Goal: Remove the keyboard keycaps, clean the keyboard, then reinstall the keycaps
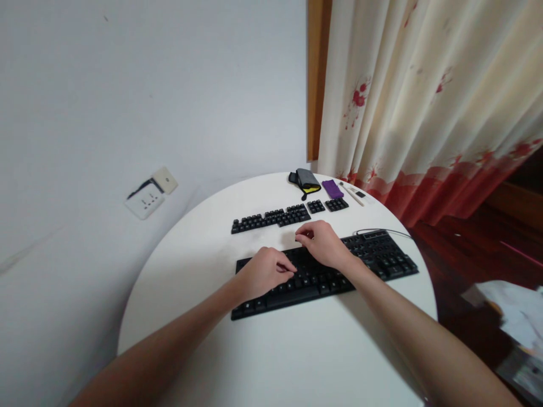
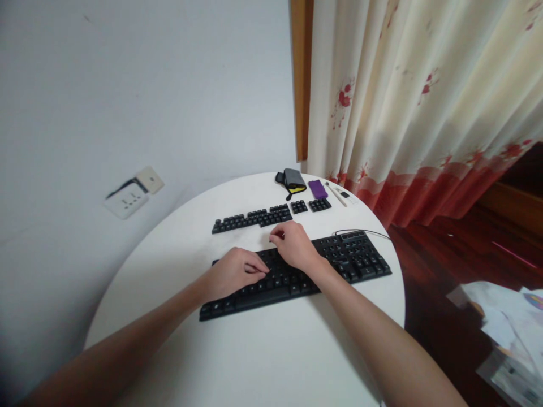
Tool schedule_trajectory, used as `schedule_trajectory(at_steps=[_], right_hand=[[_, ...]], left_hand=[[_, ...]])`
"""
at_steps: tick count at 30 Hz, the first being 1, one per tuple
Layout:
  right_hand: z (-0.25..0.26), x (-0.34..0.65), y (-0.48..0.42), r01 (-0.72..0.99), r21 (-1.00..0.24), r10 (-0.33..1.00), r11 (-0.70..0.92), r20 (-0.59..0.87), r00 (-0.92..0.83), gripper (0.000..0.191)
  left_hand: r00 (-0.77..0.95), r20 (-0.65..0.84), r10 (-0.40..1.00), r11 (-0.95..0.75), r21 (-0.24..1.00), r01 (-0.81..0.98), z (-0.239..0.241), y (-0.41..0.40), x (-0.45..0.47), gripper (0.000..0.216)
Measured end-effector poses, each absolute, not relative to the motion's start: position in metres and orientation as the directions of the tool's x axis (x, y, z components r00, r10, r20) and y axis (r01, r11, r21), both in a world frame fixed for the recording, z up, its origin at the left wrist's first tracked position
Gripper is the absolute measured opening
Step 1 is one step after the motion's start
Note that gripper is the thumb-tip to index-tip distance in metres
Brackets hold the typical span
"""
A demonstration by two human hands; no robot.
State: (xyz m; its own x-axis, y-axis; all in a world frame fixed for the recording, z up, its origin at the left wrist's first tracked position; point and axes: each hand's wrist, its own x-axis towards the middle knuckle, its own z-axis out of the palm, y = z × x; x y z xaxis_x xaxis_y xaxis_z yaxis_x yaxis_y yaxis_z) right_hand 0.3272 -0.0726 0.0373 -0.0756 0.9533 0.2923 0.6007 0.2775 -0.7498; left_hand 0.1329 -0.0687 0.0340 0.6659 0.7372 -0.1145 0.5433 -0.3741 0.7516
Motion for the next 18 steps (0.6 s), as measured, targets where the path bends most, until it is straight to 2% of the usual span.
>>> schedule_trajectory(at_steps=[8,18], right_hand=[[0.039,0.328,-0.073,0.609,-0.748,0.960,0.262,0.266,-0.087,0.012],[0.036,0.330,-0.073,0.651,-0.713,0.965,0.262,0.207,-0.162,0.014]], left_hand=[[0.677,-0.011,0.736,-0.506,0.656,0.560,0.032,-0.073,0.135,0.016],[0.679,-0.002,0.734,-0.582,0.514,0.630,0.041,-0.079,0.140,0.013]])
